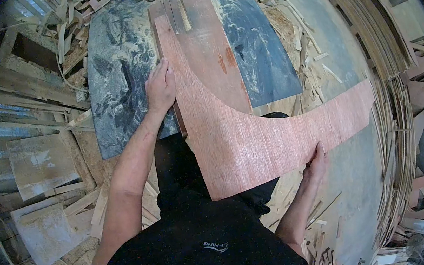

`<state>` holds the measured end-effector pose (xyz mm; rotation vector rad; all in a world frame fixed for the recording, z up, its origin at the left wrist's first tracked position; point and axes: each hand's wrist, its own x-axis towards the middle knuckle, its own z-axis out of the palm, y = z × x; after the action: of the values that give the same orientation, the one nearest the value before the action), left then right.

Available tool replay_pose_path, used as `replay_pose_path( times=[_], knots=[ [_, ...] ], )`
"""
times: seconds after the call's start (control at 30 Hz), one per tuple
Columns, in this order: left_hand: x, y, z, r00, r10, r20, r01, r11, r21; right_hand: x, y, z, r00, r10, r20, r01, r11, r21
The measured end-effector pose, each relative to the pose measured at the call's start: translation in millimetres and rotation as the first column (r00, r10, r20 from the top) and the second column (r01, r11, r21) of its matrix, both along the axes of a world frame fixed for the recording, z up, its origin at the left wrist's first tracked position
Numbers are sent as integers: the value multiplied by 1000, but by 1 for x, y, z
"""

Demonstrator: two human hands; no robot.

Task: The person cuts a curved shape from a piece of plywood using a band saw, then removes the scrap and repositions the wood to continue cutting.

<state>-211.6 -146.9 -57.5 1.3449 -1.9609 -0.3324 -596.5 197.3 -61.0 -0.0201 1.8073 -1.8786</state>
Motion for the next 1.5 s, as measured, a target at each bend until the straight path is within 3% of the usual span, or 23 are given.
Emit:
replay_pose_path(
  times=[0.7, 1.5],
  knots=[
    [1, -7, 4, 999, 1, -49, 1, 999, 34, 10, -3, 2, 1000, -16, 16, 16, 1000, -8],
    [1, -19, -3, 999, -2, -37, 0, 999, -53, 9, -10, 0, 999, 42, 12, -42, 999, -13]
  ],
)
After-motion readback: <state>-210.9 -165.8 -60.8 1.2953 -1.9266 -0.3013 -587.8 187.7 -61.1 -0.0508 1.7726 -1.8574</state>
